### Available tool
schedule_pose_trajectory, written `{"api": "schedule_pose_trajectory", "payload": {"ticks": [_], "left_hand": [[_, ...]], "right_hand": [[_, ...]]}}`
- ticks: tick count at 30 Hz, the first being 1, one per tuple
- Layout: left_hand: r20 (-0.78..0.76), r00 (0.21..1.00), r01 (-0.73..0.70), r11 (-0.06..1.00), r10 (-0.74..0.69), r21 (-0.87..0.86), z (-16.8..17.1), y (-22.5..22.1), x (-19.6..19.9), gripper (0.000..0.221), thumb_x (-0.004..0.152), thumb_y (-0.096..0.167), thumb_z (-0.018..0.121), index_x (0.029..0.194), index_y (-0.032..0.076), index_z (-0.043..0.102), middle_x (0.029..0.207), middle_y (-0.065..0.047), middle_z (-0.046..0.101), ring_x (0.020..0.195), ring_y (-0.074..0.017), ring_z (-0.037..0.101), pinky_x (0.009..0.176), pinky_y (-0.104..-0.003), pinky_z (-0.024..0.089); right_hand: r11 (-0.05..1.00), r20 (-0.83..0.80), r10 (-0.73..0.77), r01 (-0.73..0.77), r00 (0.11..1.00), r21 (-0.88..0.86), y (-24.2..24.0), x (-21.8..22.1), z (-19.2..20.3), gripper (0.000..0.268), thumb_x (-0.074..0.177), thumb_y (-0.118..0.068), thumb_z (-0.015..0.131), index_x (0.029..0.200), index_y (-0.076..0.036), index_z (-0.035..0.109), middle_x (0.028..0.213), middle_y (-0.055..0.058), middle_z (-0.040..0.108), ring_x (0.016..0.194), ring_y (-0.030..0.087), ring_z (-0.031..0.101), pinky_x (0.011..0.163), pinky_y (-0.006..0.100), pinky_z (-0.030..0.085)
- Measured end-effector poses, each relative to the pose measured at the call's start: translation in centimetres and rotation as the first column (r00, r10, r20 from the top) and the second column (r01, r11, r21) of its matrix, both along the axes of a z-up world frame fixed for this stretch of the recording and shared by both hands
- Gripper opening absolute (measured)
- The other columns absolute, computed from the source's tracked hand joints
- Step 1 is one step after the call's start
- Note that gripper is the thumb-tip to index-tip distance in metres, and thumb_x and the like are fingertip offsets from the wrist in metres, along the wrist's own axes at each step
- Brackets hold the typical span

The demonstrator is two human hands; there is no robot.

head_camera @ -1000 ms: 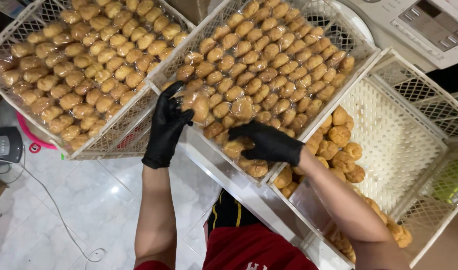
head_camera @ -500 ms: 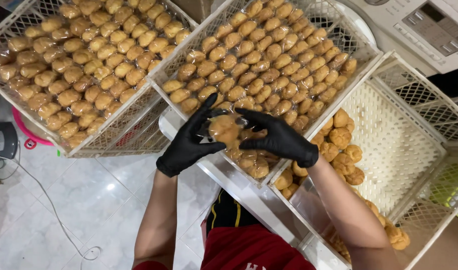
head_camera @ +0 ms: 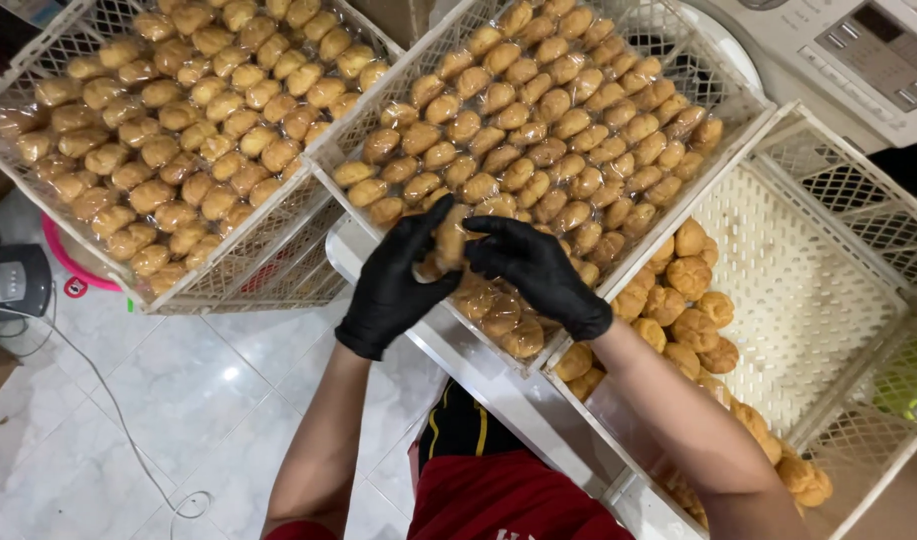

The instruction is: Packing individual pastries into small plastic bags from a storage crate

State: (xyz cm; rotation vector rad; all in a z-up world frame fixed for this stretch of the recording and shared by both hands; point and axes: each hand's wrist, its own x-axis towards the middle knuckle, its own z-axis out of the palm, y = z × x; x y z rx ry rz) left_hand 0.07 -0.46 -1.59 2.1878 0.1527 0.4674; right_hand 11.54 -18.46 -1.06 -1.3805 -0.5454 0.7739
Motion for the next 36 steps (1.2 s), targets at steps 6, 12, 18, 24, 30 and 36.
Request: {"api": "schedule_pose_trajectory", "payload": {"ticks": [6,12,18,24,30,36], "left_hand": [[0.049,0.983,0.168,0.761,-0.176,-0.626,-1.1,2.9,-0.5,0.085,0.080,-0.009,0.080,0.155,0.013,0.045,0.149,-0.008,0.056,0.130,-0.0221,0.057,0.116,-0.043,0.041],[-0.109,0.974,0.151,0.930,-0.198,-0.336,2.9,2.6,0.2,0.082,0.080,0.000,0.081,0.154,0.016,0.049,0.137,-0.008,0.066,0.122,-0.0240,0.063,0.106,-0.042,0.049],[-0.378,0.884,0.427,0.801,-0.274,0.419,-3.4,2.8,1.3,0.075,0.087,0.004,0.062,0.156,0.027,0.045,0.133,-0.014,0.064,0.115,-0.0376,0.063,0.097,-0.050,0.052],[-0.526,0.792,0.466,0.863,-0.310,0.194,-0.1,2.4,1.0,0.061,0.091,0.032,0.066,0.150,0.024,0.053,0.140,-0.015,0.060,0.120,-0.0437,0.061,0.100,-0.055,0.050],[-0.598,0.765,0.404,0.901,-0.239,0.156,-0.5,1.9,1.0,0.048,0.092,0.039,0.072,0.138,0.030,0.062,0.138,-0.005,0.058,0.125,-0.0311,0.059,0.101,-0.050,0.053],[-0.524,0.779,0.459,0.882,-0.343,0.105,-3.0,2.2,1.4,0.040,0.090,0.027,0.073,0.128,0.027,0.061,0.124,-0.003,0.061,0.121,-0.0311,0.061,0.098,-0.048,0.054]], "right_hand": [[0.946,-0.060,-0.321,0.318,0.945,-0.062,-1.8,2.3,-1.9,0.023,0.102,-0.019,0.066,0.118,-0.003,0.073,0.091,0.014,0.076,0.082,0.019,0.074,0.076,0.033,0.063],[0.903,0.010,-0.404,0.400,0.915,-0.154,-3.5,4.0,-1.5,0.019,0.102,-0.027,0.071,0.108,-0.010,0.077,0.074,0.012,0.072,0.068,0.015,0.069,0.063,0.025,0.059],[0.912,0.071,-0.394,0.399,0.916,-0.097,-4.4,4.3,-0.1,0.018,0.102,-0.018,0.070,0.106,-0.002,0.074,0.076,0.014,0.071,0.068,0.017,0.069,0.073,0.029,0.059],[0.913,0.103,-0.393,0.401,0.914,-0.073,-5.1,5.3,-2.0,0.017,0.101,-0.016,0.070,0.109,-0.001,0.074,0.079,0.013,0.072,0.070,0.017,0.069,0.075,0.030,0.059],[0.935,0.133,-0.323,0.337,0.937,-0.107,-4.7,6.3,-3.8,0.015,0.102,-0.017,0.070,0.105,-0.004,0.075,0.080,0.013,0.074,0.071,0.017,0.070,0.075,0.028,0.057],[0.901,0.507,-0.038,0.249,0.861,-0.355,-2.9,6.3,-4.1,0.027,0.092,-0.016,0.078,0.116,-0.004,0.075,0.105,0.021,0.076,0.105,0.039,0.071,0.096,0.046,0.054]]}}
